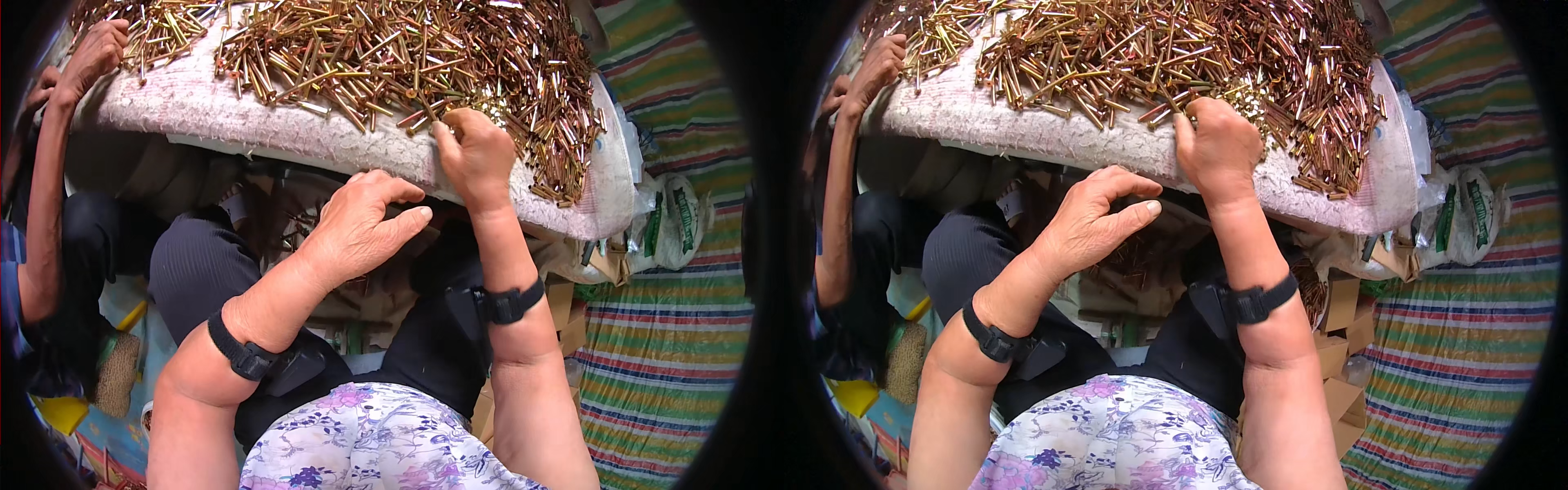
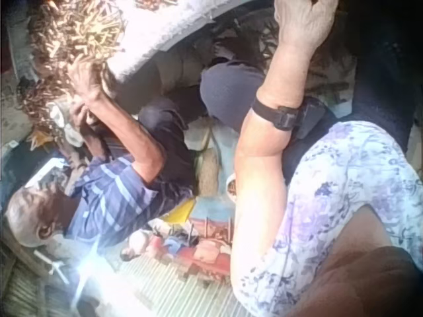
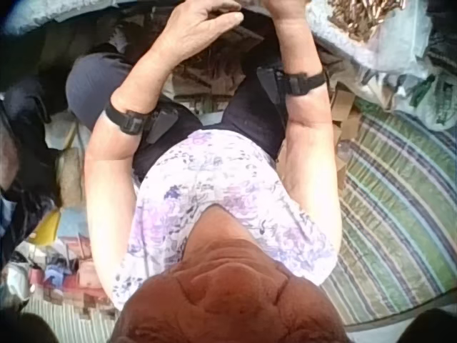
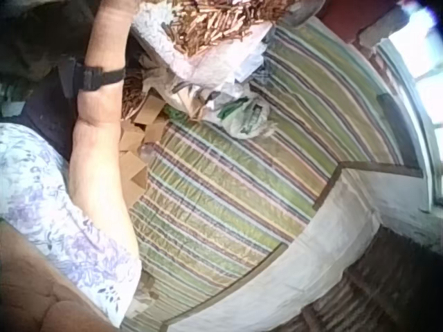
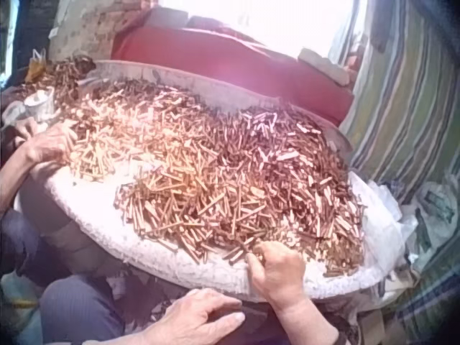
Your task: Sorting and inspecting long gold-toned bolts and washers by hand at a workshop table.
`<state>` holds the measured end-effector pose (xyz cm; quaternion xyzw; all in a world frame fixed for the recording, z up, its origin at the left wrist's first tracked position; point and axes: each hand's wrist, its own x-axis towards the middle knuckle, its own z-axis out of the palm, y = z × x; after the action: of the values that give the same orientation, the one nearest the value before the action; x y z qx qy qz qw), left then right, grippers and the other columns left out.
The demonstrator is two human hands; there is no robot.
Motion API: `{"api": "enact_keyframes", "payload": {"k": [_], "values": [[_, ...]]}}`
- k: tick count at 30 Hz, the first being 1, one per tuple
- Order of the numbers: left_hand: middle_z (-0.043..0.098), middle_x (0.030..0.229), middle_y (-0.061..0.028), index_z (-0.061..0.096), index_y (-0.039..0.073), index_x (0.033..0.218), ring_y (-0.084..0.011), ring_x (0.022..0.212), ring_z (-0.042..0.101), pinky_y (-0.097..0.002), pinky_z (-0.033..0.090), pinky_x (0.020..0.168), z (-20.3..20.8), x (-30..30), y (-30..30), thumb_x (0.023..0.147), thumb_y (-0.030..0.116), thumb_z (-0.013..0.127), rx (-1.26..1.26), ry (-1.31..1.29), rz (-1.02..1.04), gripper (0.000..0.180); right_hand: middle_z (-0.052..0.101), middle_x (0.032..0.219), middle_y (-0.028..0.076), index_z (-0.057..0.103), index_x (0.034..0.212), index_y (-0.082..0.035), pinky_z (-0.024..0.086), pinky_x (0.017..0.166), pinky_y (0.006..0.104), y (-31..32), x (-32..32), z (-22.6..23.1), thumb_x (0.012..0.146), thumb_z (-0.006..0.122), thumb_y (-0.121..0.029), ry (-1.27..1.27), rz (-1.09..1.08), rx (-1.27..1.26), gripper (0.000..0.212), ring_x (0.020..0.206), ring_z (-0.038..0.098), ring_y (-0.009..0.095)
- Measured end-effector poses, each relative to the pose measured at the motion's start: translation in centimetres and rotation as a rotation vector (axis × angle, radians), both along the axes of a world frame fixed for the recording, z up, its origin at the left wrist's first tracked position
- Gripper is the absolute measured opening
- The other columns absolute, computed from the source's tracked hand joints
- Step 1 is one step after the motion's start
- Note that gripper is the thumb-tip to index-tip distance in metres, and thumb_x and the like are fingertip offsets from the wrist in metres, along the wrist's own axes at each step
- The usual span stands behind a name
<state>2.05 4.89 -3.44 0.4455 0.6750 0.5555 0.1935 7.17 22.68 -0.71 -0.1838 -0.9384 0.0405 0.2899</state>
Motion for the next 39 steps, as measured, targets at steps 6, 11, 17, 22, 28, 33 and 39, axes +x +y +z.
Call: {"api": "enact_keyframes", "payload": {"k": [6,11,17,22,28,33,39], "values": [[0.063,0.085,-0.0030,0.063,-0.003,0.099,-0.0100,0.074,0.056,-0.0239,0.047,0.072,-0.2,-0.2,0.2,0.083,0.016,0.063,0.014,-0.426,-0.043,0.024,0.061,0.070,0.011,0.056,0.072,-0.007,0.048,0.054,0.0396,0.3,-0.8,0.4,0.074,0.062,-0.018,-0.063,-0.031,0.157,0.012,0.060,0.060,0.030],[0.061,0.083,-0.0019,0.062,-0.002,0.101,-0.0070,0.072,0.054,-0.0208,0.045,0.066,-0.6,0.2,0.9,0.086,0.012,0.060,0.148,-0.425,0.054,0.020,0.057,0.062,0.012,0.055,0.074,-0.004,0.046,0.052,0.0374,-0.2,4.3,4.3,0.074,0.059,-0.009,-0.021,0.202,-0.197,0.006,0.056,0.058,0.031],[0.060,0.082,-0.0065,0.062,0.001,0.096,-0.0120,0.075,0.054,-0.0271,0.045,0.070,0.4,2.8,1.7,0.090,0.018,0.053,-0.017,-0.044,-0.309,0.020,0.056,0.062,0.012,0.056,0.076,-0.003,0.044,0.050,0.0326,-2.3,12.0,3.1,0.074,0.062,-0.006,-0.343,0.421,-0.553,0.007,0.053,0.056,0.026],[0.047,0.060,0.0034,0.060,0.002,0.082,-0.0056,0.057,0.040,-0.0234,0.037,0.051,-0.5,4.6,2.4,0.093,0.024,0.049,-0.197,-0.354,-0.518,0.027,0.059,0.069,0.013,0.060,0.080,-0.003,0.048,0.057,0.0340,0.9,13.9,2.9,0.074,0.064,-0.007,-0.045,0.270,-0.411,0.009,0.064,0.060,0.028],[0.033,0.056,0.0090,0.054,0.007,0.071,-0.0013,0.048,0.024,-0.0189,0.018,0.043,0.4,3.3,3.4,0.089,0.027,0.053,-0.241,-0.926,-0.356,0.027,0.059,0.084,0.010,0.064,0.089,-0.005,0.048,0.062,0.0328,8.0,13.8,2.0,0.074,0.061,-0.002,-0.121,-0.052,0.029,0.015,0.070,0.060,0.027],[0.029,0.053,0.0086,0.051,0.006,0.069,-0.0016,0.045,0.020,-0.0197,0.015,0.042,0.6,2.9,3.6,0.089,0.026,0.054,-0.177,-1.025,-0.355,0.029,0.058,0.085,0.008,0.059,0.083,-0.005,0.046,0.070,0.0360,8.9,12.9,1.5,0.074,0.061,-0.003,-0.188,0.048,0.204,0.010,0.077,0.058,0.029],[0.028,0.052,0.0085,0.049,0.005,0.068,-0.0020,0.043,0.018,-0.0204,0.013,0.040,0.8,2.3,3.3,0.089,0.026,0.054,-0.145,-1.064,-0.354,0.029,0.059,0.078,0.004,0.061,0.082,-0.007,0.042,0.071,0.0334,3.2,11.9,3.6,0.068,0.066,-0.001,-0.042,0.351,-0.125,0.015,0.077,0.055,0.025]]}}
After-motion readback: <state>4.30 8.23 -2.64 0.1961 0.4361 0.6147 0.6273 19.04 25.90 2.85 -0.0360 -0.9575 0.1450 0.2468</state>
